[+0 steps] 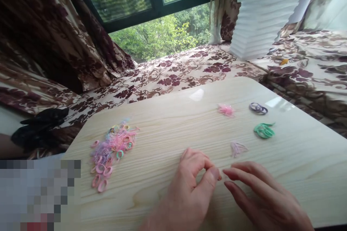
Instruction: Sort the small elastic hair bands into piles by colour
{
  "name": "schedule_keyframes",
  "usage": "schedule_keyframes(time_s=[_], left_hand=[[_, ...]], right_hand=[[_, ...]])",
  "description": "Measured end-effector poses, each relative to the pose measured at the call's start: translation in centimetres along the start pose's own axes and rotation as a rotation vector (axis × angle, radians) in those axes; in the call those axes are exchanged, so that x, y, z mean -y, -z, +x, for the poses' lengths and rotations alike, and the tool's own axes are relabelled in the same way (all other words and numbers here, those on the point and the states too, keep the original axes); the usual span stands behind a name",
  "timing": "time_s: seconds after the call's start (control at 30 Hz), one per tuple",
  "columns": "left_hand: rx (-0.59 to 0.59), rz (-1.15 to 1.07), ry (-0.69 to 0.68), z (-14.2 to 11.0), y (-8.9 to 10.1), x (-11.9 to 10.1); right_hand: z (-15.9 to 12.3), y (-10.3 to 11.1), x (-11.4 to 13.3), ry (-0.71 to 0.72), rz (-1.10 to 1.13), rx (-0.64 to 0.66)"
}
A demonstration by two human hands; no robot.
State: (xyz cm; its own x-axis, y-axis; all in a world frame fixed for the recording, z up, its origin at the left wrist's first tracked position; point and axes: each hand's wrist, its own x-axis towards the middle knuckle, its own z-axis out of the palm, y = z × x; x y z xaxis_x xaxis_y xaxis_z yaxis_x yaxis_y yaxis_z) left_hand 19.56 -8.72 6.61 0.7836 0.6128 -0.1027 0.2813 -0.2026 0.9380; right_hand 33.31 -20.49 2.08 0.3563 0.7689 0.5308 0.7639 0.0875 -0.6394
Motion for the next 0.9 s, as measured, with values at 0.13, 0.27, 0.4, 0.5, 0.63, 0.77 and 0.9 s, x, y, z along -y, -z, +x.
schedule_keyframes(time_s=[0.13, 0.27, 0.4, 0.5, 0.63, 0.77, 0.9], left_hand=[[-0.003, 0.008, -0.008, 0.0, 0.1, 0.1], [-0.036, 0.044, -0.042, -0.1, -0.1, 0.4], [-0.12, 0.138, -0.101, 0.0, 0.2, 1.0], [-0.225, 0.306, -0.187, -0.1, 1.2, 2.1], [-0.328, 0.525, -0.275, -0.7, 2.9, 4.1], [-0.321, 0.682, -0.335, -1.2, 4.3, 5.7], [-0.331, 0.747, -0.366, -1.4, 4.8, 6.5]], right_hand=[[-0.1, -0.2, 0.3, -0.067, 0.017, 0.015], [0.1, 0.0, 0.4, -0.055, 0.052, 0.061], [0.5, 1.1, -0.7, 0.017, -0.077, 0.028], [0.9, 2.3, -2.3, 0.052, -0.24, -0.027], [1.6, 3.5, -3.7, 0.092, -0.412, -0.035], [2.5, 3.4, -3.9, 0.108, -0.477, -0.008], [2.7, 3.3, -3.9, 0.081, -0.483, 0.037]])
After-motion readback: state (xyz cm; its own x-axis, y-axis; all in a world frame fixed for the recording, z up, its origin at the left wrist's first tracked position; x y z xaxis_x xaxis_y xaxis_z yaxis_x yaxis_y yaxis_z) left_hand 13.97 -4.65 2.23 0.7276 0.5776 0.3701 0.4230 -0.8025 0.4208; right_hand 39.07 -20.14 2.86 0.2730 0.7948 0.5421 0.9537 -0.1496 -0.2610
